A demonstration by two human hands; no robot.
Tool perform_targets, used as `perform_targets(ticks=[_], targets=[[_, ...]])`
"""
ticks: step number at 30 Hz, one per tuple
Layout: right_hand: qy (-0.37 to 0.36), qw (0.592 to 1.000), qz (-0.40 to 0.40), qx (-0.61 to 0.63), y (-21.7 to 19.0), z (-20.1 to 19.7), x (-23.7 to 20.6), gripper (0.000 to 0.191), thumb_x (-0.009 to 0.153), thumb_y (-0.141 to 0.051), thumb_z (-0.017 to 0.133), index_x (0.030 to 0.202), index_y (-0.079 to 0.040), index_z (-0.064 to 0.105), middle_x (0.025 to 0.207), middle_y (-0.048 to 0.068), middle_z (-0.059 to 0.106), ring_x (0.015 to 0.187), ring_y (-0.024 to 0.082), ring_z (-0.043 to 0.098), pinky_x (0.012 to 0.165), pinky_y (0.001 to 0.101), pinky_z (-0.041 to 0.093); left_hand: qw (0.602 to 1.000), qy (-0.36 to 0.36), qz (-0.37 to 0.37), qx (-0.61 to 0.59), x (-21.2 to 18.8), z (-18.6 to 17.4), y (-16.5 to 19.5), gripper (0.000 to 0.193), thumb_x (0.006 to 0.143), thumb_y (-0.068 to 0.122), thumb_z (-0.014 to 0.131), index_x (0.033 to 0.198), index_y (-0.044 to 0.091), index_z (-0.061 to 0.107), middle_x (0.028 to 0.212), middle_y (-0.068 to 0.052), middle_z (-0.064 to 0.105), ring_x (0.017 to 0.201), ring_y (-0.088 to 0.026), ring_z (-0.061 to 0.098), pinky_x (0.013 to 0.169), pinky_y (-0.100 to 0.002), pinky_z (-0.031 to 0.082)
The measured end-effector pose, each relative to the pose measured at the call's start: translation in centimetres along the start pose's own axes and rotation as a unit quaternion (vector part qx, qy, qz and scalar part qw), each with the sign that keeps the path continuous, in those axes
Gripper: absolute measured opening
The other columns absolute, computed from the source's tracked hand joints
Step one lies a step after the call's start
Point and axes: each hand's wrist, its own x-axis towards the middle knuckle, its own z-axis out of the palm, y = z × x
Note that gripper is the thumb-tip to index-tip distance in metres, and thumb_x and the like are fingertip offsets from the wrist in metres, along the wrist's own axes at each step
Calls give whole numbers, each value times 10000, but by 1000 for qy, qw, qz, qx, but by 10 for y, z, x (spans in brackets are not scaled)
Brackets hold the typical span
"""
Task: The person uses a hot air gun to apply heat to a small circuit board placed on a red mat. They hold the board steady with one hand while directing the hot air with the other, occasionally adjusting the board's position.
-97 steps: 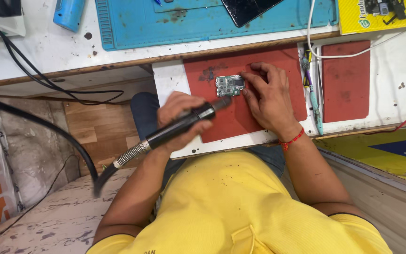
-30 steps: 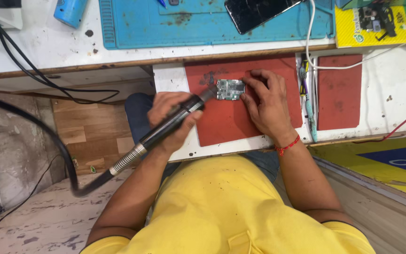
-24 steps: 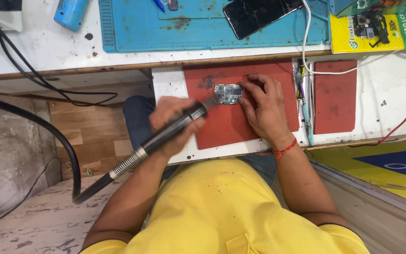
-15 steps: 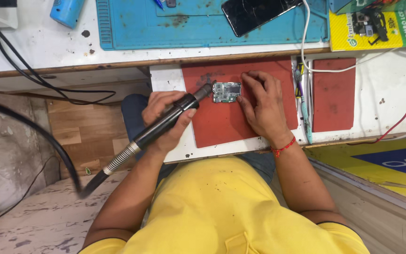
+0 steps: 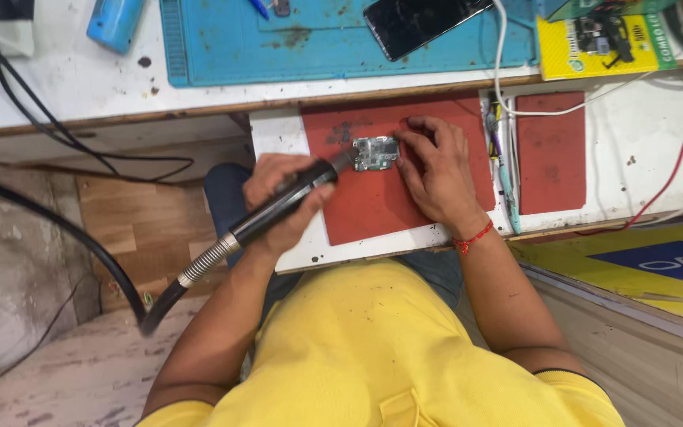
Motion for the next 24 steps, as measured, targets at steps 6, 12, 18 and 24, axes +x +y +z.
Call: perform_targets(ticks=[6, 12, 18, 24], targets=[[-2, 1000, 13, 16, 1, 0, 0, 363, 896, -91, 752, 1254, -100, 694, 1359, 115, 573, 1244, 350, 505, 1077, 462, 408, 1000, 25, -6, 6, 1, 1, 2, 304, 899, 259, 841, 1104, 73, 715, 1056, -59, 746, 1018, -228, 673, 954, -345, 545], [2, 1000, 11, 17, 2, 0, 0, 374, 886, -104, 764, 1253, -101, 695, 1346, 99, 579, 1244, 339, 507, 1078, 459, 401, 998, -47, 47, 6, 0, 1, -2, 242, 882, 261, 844, 1022, 101, 730, 1011, -51, 752, 969, -201, 679, 875, -322, 545], [-1, 1000, 9, 17, 0, -2, 3, 376, 881, -106, 773, 1251, -124, 705, 1348, 85, 586, 1236, 325, 514, 1066, 450, 399, 996, -54, 67, -12, 1, 4, -4, 355, 818, 293, 862, 1061, 84, 708, 1006, -59, 755, 945, -193, 679, 902, -340, 550], [-35, 999, -12, 6, -1, -6, 2, 363, 877, -150, 794, 1232, -147, 720, 1343, 84, 589, 1198, 323, 508, 1036, 474, 376, 989, -115, 79, -50, 2, -3, -2, 419, 826, 305, 878, 1120, 72, 690, 1060, -91, 740, 1004, -228, 667, 913, -353, 535]])
